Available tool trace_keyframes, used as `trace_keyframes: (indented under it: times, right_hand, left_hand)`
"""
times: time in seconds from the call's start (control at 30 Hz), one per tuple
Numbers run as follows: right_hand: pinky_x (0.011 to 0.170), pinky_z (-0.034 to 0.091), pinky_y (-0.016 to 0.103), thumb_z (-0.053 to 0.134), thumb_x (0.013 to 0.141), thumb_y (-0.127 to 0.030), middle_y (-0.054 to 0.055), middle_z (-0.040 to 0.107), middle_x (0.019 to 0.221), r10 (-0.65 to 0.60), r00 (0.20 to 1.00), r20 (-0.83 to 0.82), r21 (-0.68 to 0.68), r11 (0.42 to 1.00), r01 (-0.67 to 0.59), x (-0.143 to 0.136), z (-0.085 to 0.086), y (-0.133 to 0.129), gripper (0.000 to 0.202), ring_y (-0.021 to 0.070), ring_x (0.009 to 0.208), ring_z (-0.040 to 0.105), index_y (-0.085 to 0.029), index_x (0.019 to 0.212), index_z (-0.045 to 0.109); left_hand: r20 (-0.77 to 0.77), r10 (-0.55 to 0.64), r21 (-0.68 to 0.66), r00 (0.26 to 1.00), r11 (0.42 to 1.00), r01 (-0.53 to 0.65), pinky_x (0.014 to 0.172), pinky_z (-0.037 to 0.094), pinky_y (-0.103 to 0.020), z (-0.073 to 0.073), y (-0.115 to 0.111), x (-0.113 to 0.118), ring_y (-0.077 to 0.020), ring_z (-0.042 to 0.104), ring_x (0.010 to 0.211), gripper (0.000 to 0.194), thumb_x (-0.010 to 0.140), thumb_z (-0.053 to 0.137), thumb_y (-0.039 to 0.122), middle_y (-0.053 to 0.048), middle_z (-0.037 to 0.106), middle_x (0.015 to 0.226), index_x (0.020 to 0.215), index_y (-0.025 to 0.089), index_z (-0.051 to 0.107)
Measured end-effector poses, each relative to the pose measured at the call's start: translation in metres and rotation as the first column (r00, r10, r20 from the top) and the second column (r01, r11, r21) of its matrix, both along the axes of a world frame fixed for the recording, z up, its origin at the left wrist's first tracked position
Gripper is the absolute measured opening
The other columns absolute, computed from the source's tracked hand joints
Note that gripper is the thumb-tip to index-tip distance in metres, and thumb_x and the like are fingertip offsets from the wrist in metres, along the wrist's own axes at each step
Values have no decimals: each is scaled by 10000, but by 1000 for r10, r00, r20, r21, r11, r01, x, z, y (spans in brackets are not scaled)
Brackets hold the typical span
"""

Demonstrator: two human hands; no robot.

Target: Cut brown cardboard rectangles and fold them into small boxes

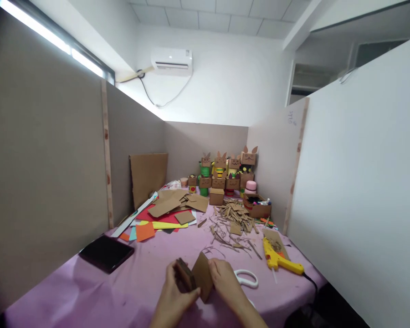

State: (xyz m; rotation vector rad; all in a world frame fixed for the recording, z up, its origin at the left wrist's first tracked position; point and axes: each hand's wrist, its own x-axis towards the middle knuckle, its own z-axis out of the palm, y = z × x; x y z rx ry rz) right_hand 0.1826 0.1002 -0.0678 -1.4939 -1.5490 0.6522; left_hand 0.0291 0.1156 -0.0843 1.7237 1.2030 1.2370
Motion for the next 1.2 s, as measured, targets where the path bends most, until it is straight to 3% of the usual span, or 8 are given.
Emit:
trace_keyframes:
  times: [0.13, 0.3, 0.47, 0.57, 0.67, 0.83, 0.97, 1.2]
  right_hand:
    - [500, 367, 258, 336, 849, -471, -28, 444, 600, -45, 969, -244, -24, 999, 41, 8, -3, -12, 354, 159, 589, 458, -219, 649, 484]
    - [513, 407, 238, 431, 797, -564, -31, 466, 634, -76, 861, -503, -61, 997, 52, 8, 1, -26, 392, 134, 596, 460, -198, 701, 532]
    - [516, 415, 229, 527, 738, -609, -27, 500, 634, -63, 781, -621, -39, 998, 50, 7, 6, -38, 422, 129, 601, 461, -193, 693, 585]
    - [550, 437, 238, 535, 721, -640, -8, 546, 703, -68, 742, -667, -25, 997, 69, 2, 4, -47, 455, 137, 640, 479, -194, 771, 609]
    - [610, 471, 275, 528, 727, -644, 26, 603, 777, -82, 720, -689, -42, 996, 73, -6, -2, -57, 499, 167, 700, 525, -185, 901, 617]
    - [751, 484, 301, 566, 664, -682, 56, 679, 905, -185, 734, -654, -93, 982, 164, -14, -8, -77, 557, 228, 895, 593, -199, 931, 639]
    - [485, 472, 289, 467, 726, -702, -16, 587, 482, -72, 814, -576, -82, 996, 30, -17, 1, -93, 547, 153, 440, 550, -181, 758, 631]
    - [404, 398, 241, 414, 774, -679, -39, 503, 409, 18, 874, -485, -77, 995, -64, -15, 16, -114, 511, 129, 378, 501, -209, 604, 517]
  left_hand:
    - [-146, 158, 86, 976, 985, -147, 912, 404, -461, 21, 33, -41, -328, 524, 1067, 597, 610, 625, 299, -164, 515, 1106, 1096, 140, 319]
    - [-382, 130, 137, 915, 987, -84, 826, 415, -496, 29, 65, -76, -395, 572, 914, 304, 491, 623, 178, -110, 606, 823, 780, 162, 530]
    - [-363, 174, 170, 916, 978, -118, 1060, 175, -525, 23, 50, -62, -443, 253, 1298, 653, 523, 664, 334, -269, 482, 1275, 1089, 45, 514]
    - [-246, 38, 94, 969, 995, -15, 1036, 315, -421, 18, 15, -34, -299, 427, 1248, 591, 779, 436, 475, -200, 515, 1309, 1222, 84, 463]
    - [343, -358, -136, 869, 896, 423, 868, 471, -402, 11, -22, -6, -310, 597, 1040, 559, 727, 537, 539, -160, 669, 1111, 1100, 125, 580]
    - [603, -272, -255, 750, 825, 505, 656, 493, -301, 13, -50, 9, -233, 654, 728, 368, 623, 734, 403, -69, 724, 708, 847, 116, 682]
    - [685, -330, -263, 649, 719, 643, 533, 470, -286, 24, -60, 9, -194, 625, 510, 334, 634, 714, 414, -49, 678, 555, 790, 121, 677]
    - [739, -279, -309, 614, 669, 676, 627, 529, -329, 40, -84, 7, -258, 695, 653, 368, 647, 724, 359, -96, 736, 670, 919, 117, 669]
